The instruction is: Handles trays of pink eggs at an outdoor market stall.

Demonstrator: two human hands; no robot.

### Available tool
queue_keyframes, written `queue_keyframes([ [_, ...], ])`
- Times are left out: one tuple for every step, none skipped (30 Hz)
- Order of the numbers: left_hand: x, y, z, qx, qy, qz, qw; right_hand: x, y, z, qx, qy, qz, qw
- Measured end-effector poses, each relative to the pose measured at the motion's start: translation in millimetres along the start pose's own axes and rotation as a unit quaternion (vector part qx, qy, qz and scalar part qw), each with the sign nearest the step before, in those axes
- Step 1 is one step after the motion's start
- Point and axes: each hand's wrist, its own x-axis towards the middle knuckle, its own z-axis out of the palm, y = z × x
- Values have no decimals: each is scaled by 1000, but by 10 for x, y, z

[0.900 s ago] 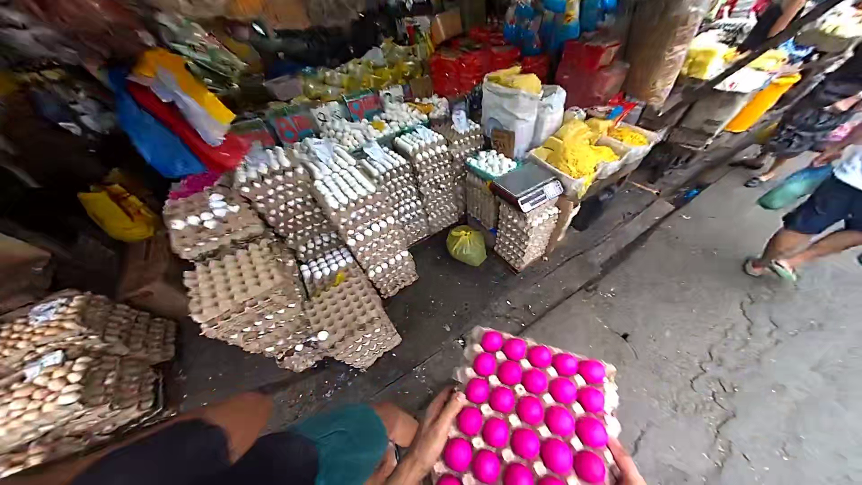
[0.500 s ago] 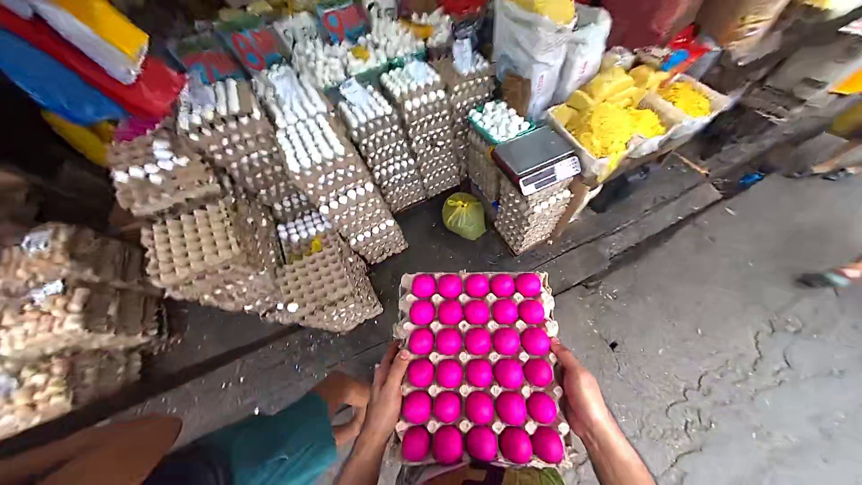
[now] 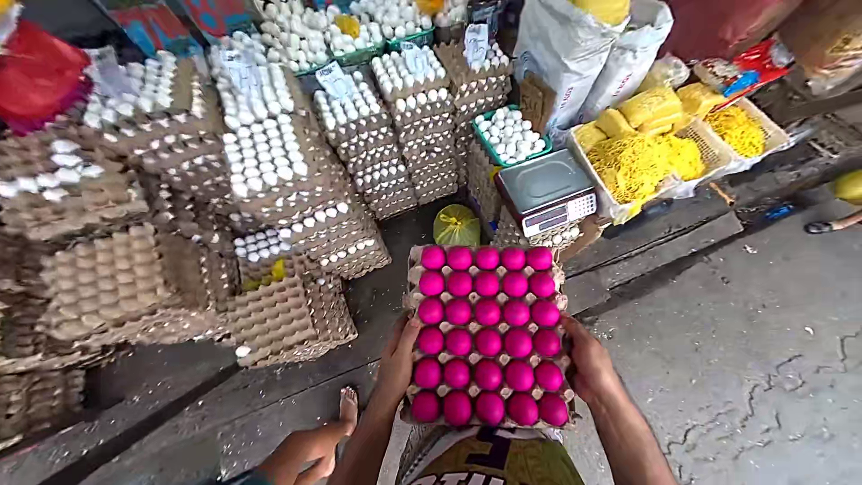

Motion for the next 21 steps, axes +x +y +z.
queue_keyframes([
  [170,125,89,9,-9,12,1000,131,-111,-2,10,13,7,1000],
  [360,241,170,17,-22,19,999,275,-222,-3,21,24,14,999],
  [575,349,261,29,-33,26,999,435,-342,-4,30,32,18,999],
  [800,448,357,41,-48,28,998,605,-471,-5,36,39,21,998],
  [1023,533,456,50,-65,23,996,784,-582,-11,44,44,24,998],
  [1240,606,557,56,-85,9,995,964,-664,-17,57,52,26,997],
  [1469,647,663,61,-103,-11,993,1147,-729,-17,67,63,28,995],
  [1710,664,782,63,-118,-31,991,1342,-785,-22,75,75,29,994],
  [1964,662,919,61,-131,-47,988,1548,-835,-30,80,90,31,992],
  [2230,645,1066,60,-139,-62,987,1769,-876,-46,84,104,33,990],
  [2506,637,1223,63,-146,-74,984,2009,-907,-65,90,116,36,988],
  [2794,633,1379,67,-157,-85,982,2264,-934,-78,96,131,41,986],
  [3081,640,1541,74,-168,-93,978,2528,-955,-90,105,145,44,983],
  [3376,650,1715,82,-180,-96,975,2791,-979,-100,117,162,49,979],
  [3675,673,1899,91,-195,-97,972,3058,-1006,-117,129,178,53,974],
  [3966,708,2082,102,-209,-105,967,3318,-1032,-134,138,195,59,969],
  [4247,730,2243,115,-227,-115,960,3556,-1033,-141,145,209,65,965],
  [4536,752,2400,129,-246,-123,953,3803,-1028,-139,149,224,68,961],
  [4836,764,2566,143,-267,-124,945,4058,-1023,-132,150,239,70,957],
  [5109,742,2728,157,-285,-122,938,4293,-993,-133,151,256,70,952],
  [5358,667,2868,164,-305,-116,931,4498,-942,-142,151,272,68,948],
])
